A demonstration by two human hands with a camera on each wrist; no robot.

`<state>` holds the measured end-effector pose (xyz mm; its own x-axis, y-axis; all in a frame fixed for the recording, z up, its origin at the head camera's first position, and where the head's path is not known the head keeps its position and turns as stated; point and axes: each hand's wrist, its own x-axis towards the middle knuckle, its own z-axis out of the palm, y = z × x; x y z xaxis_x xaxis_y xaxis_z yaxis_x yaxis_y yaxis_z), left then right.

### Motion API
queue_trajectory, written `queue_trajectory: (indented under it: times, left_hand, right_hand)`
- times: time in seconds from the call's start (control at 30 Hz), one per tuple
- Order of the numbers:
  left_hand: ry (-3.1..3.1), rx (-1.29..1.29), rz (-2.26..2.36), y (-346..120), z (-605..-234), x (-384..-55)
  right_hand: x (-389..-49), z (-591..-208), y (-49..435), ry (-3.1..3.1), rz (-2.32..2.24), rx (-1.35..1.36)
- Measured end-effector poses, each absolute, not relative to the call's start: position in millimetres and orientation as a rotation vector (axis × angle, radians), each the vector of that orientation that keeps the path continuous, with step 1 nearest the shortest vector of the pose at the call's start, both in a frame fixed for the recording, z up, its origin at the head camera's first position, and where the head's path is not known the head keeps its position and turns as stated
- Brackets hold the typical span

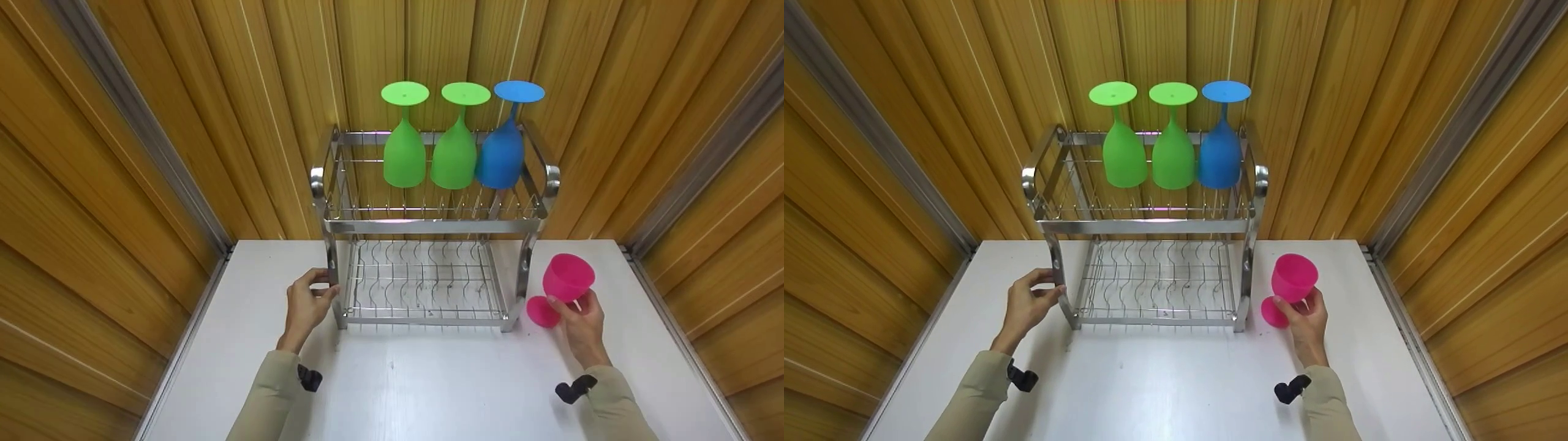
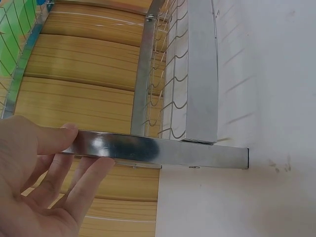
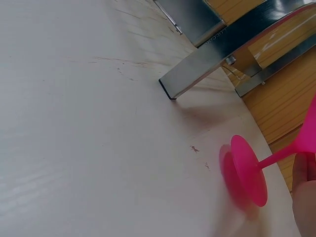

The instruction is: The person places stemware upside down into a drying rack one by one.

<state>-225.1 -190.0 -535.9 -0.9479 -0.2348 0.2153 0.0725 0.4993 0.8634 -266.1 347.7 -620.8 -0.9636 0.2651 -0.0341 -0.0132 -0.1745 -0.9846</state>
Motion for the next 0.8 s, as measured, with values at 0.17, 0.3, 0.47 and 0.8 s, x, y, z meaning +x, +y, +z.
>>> queue_trajectory:
  times: [0.17,0.3,0.47,0.8]
  left_hand:
    - [-2.444,0.149,-1.42,-189.8,-535.9,-224.4]
    - [-2.432,0.138,-1.434,-189.6,-535.9,-225.0]
    - [-2.413,0.133,-1.455,-189.5,-536.3,-223.5]
    - [-2.339,0.115,-1.512,-188.6,-532.9,-217.1]
  right_hand:
    - [-262.5,-615.9,349.4,-1.969,2.197,-0.259]
    - [-257.9,-610.5,351.9,-2.025,2.151,-0.244]
    - [-252.1,-603.0,353.2,-2.033,2.136,-0.206]
    - [-233.2,-588.6,353.9,-2.012,2.069,-0.102]
